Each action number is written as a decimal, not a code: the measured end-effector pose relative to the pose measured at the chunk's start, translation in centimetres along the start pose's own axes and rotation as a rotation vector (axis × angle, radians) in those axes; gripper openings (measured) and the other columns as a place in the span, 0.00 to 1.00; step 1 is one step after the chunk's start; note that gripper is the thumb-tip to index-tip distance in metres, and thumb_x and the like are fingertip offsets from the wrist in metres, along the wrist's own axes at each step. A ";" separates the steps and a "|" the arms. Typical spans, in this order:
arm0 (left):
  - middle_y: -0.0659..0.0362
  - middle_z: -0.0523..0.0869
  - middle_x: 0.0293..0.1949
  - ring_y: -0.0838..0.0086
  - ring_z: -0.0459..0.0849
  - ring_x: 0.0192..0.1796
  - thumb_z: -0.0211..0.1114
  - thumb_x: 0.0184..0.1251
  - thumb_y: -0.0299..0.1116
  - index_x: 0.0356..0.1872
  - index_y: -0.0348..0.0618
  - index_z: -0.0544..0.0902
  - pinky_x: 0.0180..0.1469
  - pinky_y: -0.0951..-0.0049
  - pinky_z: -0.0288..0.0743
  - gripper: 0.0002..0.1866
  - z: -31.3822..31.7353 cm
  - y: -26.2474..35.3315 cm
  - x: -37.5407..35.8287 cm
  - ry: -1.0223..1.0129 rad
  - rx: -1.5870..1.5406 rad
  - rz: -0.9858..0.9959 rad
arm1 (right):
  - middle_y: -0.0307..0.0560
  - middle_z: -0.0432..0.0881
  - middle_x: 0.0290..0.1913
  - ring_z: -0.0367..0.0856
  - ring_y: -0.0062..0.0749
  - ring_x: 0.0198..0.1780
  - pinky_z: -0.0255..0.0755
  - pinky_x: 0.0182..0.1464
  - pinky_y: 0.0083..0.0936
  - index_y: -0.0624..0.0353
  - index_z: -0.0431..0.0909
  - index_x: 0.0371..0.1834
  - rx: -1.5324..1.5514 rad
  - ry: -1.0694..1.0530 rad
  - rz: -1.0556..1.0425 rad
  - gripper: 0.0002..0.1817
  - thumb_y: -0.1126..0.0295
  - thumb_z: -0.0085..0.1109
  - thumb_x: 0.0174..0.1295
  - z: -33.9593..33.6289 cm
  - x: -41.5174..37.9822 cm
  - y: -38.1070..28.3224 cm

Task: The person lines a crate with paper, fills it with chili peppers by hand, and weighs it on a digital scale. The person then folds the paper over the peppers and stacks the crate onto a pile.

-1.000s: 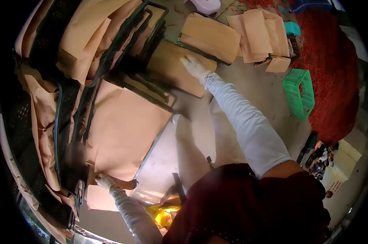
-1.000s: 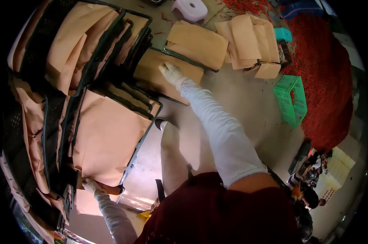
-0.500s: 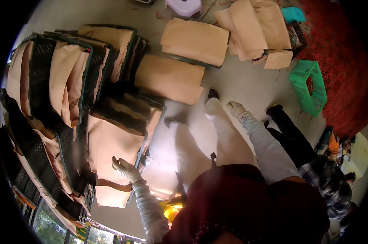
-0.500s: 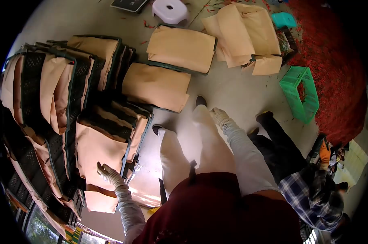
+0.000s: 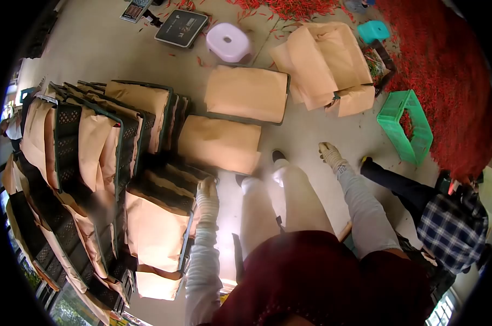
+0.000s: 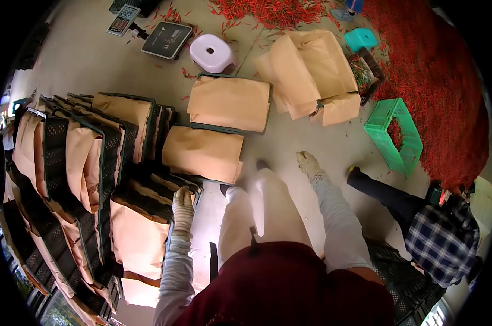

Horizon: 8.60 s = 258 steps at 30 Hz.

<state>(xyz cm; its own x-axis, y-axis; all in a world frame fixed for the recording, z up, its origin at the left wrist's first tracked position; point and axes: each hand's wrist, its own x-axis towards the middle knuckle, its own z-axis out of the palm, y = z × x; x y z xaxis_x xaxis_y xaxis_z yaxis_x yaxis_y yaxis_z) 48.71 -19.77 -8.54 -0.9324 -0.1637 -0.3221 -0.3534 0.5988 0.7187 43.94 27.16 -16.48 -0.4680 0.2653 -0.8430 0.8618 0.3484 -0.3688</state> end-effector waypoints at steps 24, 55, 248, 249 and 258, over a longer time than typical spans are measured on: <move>0.42 0.76 0.61 0.53 0.73 0.65 0.48 0.69 0.64 0.64 0.35 0.72 0.65 0.65 0.67 0.40 24.2 -23.7 50.5 0.180 0.342 -0.354 | 0.58 0.73 0.55 0.73 0.43 0.53 0.69 0.57 0.32 0.69 0.54 0.69 0.252 0.367 -0.431 0.39 0.53 0.59 0.66 17.0 39.6 -5.6; 0.38 0.82 0.28 0.42 0.81 0.33 0.57 0.70 0.46 0.37 0.37 0.80 0.35 0.53 0.74 0.18 0.8 13.2 -3.7 0.433 -0.090 -0.776 | 0.61 0.73 0.59 0.73 0.46 0.55 0.69 0.57 0.36 0.71 0.63 0.65 -0.302 0.023 -0.503 0.28 0.59 0.51 0.69 -8.6 -10.8 -20.3; 0.53 0.85 0.47 0.68 0.84 0.47 0.56 0.69 0.54 0.53 0.35 0.80 0.52 0.69 0.77 0.29 -33.0 -57.5 -66.6 1.863 -1.641 -0.373 | 0.54 0.82 0.43 0.80 0.39 0.41 0.75 0.43 0.31 0.71 0.76 0.47 -0.353 -0.457 -0.936 0.24 0.55 0.47 0.71 83.3 -49.8 -0.3; 0.54 0.85 0.48 0.68 0.84 0.48 0.57 0.67 0.57 0.53 0.36 0.80 0.56 0.69 0.75 0.31 -31.9 -58.5 -66.6 1.840 -1.650 -0.483 | 0.54 0.82 0.43 0.79 0.39 0.41 0.75 0.43 0.31 0.71 0.76 0.48 -0.402 -0.460 -0.977 0.25 0.54 0.47 0.70 83.1 -48.8 -0.8; 0.54 0.69 0.69 0.64 0.68 0.67 0.36 0.66 0.73 0.71 0.45 0.65 0.67 0.50 0.59 0.46 -29.2 -53.6 -67.3 1.827 -1.473 -0.709 | 0.53 0.79 0.55 0.78 0.41 0.51 0.74 0.50 0.34 0.62 0.73 0.58 -0.690 -0.460 -0.590 0.31 0.44 0.48 0.67 82.1 -51.1 -4.1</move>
<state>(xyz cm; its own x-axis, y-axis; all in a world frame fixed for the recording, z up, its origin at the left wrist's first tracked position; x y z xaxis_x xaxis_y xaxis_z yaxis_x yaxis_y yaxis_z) 128.24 -63.79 -7.39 0.4561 -0.6938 -0.5574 0.4355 -0.3722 0.8196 80.38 -61.64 -4.07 -0.5357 -0.4377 -0.7221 0.1488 0.7929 -0.5910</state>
